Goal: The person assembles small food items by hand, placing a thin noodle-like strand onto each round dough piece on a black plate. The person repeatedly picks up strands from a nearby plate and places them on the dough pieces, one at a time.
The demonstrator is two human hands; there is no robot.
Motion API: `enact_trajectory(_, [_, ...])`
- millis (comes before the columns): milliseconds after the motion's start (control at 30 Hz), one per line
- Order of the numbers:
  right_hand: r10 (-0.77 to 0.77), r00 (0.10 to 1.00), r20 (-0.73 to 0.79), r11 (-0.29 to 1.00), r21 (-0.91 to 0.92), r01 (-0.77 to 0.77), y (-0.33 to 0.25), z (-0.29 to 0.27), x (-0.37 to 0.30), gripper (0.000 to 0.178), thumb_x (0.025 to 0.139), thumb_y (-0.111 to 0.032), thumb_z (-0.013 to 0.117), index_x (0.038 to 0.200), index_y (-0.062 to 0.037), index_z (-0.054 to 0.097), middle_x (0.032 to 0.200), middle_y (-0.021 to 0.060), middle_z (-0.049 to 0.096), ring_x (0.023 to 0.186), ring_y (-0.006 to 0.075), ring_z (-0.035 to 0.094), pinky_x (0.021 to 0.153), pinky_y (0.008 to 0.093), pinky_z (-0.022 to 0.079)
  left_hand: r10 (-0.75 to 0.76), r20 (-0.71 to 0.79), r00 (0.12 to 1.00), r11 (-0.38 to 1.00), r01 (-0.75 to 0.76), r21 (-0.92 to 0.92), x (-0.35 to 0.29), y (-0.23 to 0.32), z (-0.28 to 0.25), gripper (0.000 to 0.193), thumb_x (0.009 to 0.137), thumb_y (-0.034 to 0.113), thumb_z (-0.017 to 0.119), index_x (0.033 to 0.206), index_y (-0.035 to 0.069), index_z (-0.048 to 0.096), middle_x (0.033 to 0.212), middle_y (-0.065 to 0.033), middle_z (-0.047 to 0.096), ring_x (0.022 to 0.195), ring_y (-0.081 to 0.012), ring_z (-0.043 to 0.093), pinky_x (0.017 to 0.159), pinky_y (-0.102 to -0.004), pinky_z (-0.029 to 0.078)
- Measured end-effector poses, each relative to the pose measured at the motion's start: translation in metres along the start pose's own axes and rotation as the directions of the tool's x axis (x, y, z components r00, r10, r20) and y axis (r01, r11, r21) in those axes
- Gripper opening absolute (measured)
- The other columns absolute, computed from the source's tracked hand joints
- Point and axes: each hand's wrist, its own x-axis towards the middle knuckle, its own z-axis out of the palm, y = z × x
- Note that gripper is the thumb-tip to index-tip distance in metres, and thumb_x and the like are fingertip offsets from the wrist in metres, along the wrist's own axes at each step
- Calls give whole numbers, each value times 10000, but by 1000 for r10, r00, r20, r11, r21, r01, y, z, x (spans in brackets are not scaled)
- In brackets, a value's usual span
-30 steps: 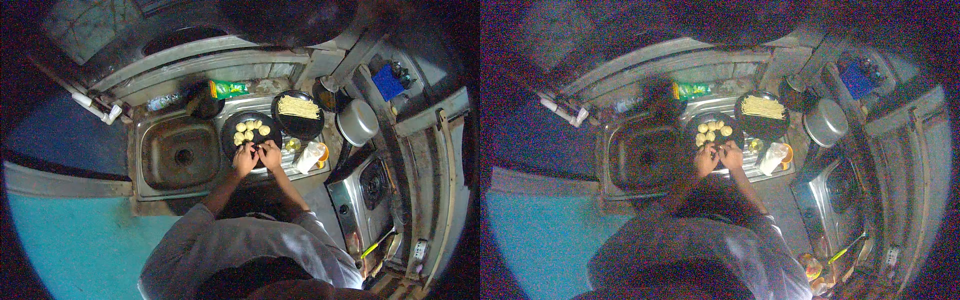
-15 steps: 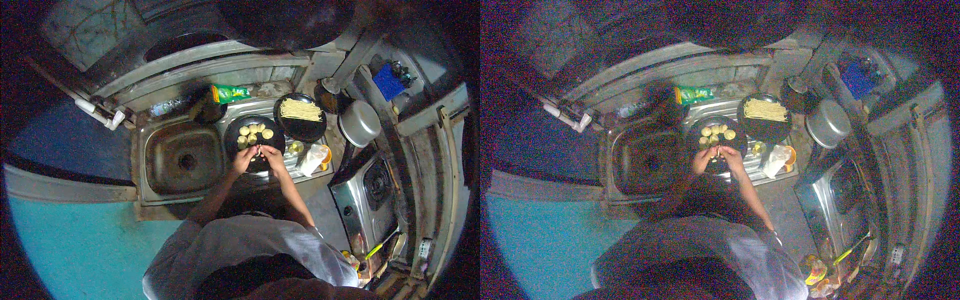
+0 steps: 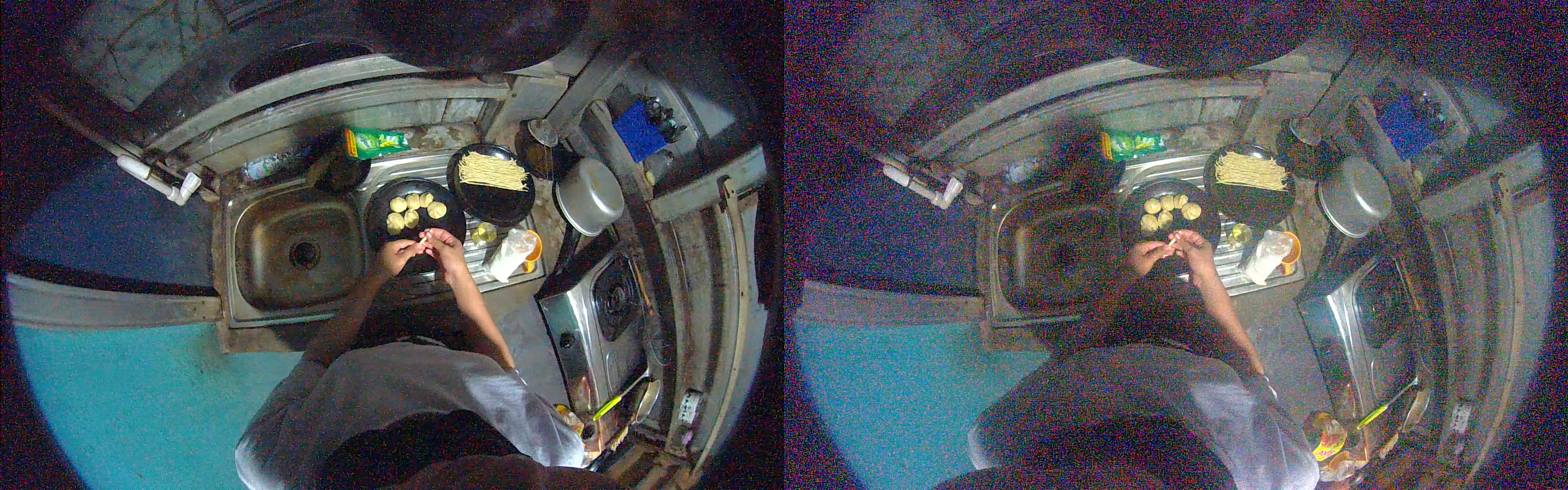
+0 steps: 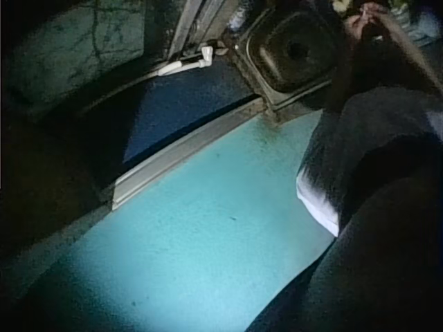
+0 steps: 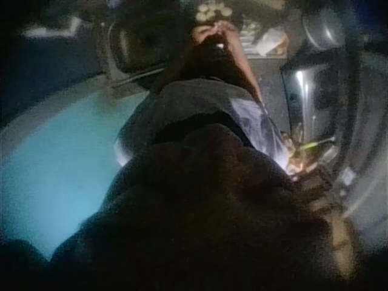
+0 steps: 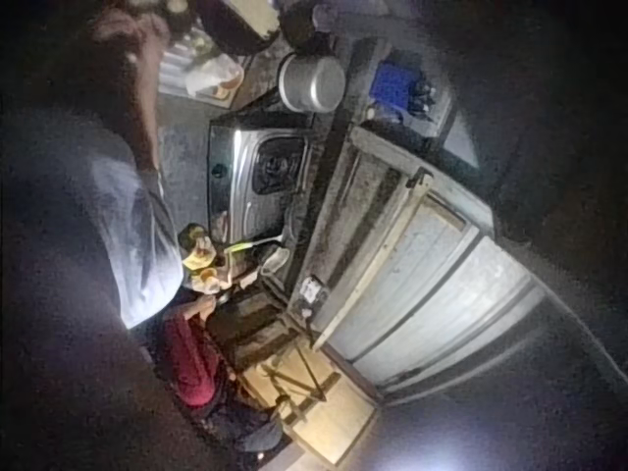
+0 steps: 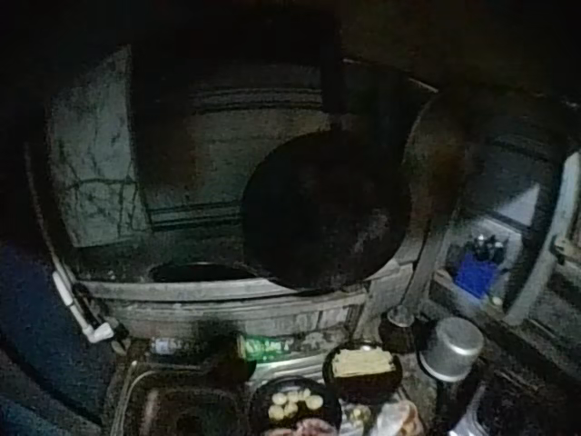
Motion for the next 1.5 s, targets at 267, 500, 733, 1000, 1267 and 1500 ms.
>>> enact_trajectory(267, [-6, 998, -66, 1000, 8, 6, 9, -10, 11, 136, 802, -123, 622, 928, -80, 596, 871, 13, 640, 717, 63, 584, 605, 174, 455, 79, -93, 993, 957, -49, 286, -5, -1, -4, 218, 766, 216, 654, 863, 23, 621, 842, -80, 634, 831, -167, 592, 781, -297, 431])
enact_trajectory(500, [-75, 995, 59, 991, -109, 81, -4, -8, 1, 180, 831, -135, 584, 989, -51, 594, 894, 24, 639, 760, 76, 581, 655, 191, 440, 173, -287, 942, 960, -96, 263, -4, -11, 11, 272, 776, 231, 645, 945, 19, 614, 924, -108, 633, 903, -204, 594, 805, -325, 438])
enact_trajectory(733, [-214, 969, 121, 937, -254, 238, -1, 3, -6, 145, 824, -136, 591, 928, -41, 628, 852, 5, 623, 740, 61, 534, 644, 201, 405, 152, -217, 964, 981, -120, 155, 1, -2, 14, 304, 811, 218, 607, 1017, -6, 594, 941, -144, 636, 875, -218, 612, 764, -297, 457])
enact_trajectory(1000, [-176, 984, 30, 978, -104, 179, -2, -4, -4, 132, 833, -154, 588, 898, -41, 609, 850, 19, 628, 706, 70, 540, 625, 211, 408, 242, -161, 957, 949, -199, 246, -8, 18, 11, 200, 803, 166, 611, 906, -5, 601, 794, -69, 635, 759, -149, 602, 703, -265, 452])
enact_trajectory(1267, [-197, 980, -29, 973, -128, 192, -2, -7, 2, 162, 843, -136, 571, 962, -30, 602, 888, 37, 637, 722, 79, 567, 598, 205, 420, 135, -74, 988, 988, -129, 86, -10, 9, 9, 154, 793, 142, 624, 859, 6, 593, 808, -58, 627, 771, -129, 590, 723, -262, 446])
enact_trajectory(1500, [-36, 997, -74, 991, 128, 46, -7, 0, -3, 127, 855, -144, 544, 944, -58, 575, 871, 25, 618, 716, 84, 567, 628, 212, 458, 90, -89, 992, 995, -94, -46, -7, -2, 5, 166, 810, 149, 613, 897, 10, 588, 819, -53, 628, 770, -131, 587, 711, -265, 445])
